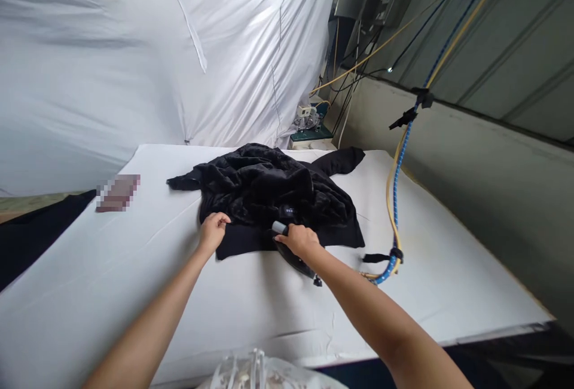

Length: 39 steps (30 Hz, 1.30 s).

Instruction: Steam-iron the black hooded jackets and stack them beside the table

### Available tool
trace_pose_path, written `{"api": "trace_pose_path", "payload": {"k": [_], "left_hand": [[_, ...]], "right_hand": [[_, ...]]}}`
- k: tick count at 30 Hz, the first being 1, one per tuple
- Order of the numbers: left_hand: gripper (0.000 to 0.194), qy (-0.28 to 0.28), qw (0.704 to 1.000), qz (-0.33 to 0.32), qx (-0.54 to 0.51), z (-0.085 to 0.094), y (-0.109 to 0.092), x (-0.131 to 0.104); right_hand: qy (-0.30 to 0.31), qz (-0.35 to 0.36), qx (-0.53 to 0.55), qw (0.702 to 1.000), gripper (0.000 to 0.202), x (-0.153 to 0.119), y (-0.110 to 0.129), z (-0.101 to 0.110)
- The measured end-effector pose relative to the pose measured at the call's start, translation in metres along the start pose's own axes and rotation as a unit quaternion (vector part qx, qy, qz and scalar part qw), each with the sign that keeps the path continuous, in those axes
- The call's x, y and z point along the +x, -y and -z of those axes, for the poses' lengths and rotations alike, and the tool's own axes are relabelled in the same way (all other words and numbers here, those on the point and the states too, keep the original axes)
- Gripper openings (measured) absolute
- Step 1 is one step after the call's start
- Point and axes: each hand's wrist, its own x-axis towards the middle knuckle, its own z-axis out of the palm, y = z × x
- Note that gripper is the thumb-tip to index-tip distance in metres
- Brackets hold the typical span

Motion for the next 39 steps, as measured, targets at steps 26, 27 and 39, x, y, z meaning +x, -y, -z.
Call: {"api": "trace_pose_path", "payload": {"k": [26, 27, 39], "left_hand": [[0.048, 0.242, 0.945, -0.06, 0.212, -0.131, -0.153, -0.008], [0.045, 0.251, 0.941, -0.049, 0.22, -0.133, -0.152, -0.008], [0.055, 0.255, 0.934, -0.048, 0.246, -0.127, -0.141, -0.02]], "right_hand": [[0.003, 0.007, -0.038, 0.999, 0.058, -0.007, -0.188, 0.035], [0.002, -0.001, -0.033, 0.999, 0.057, -0.002, -0.186, 0.032], [-0.013, -0.141, 0.042, 0.989, 0.062, 0.02, -0.277, 0.024]]}}
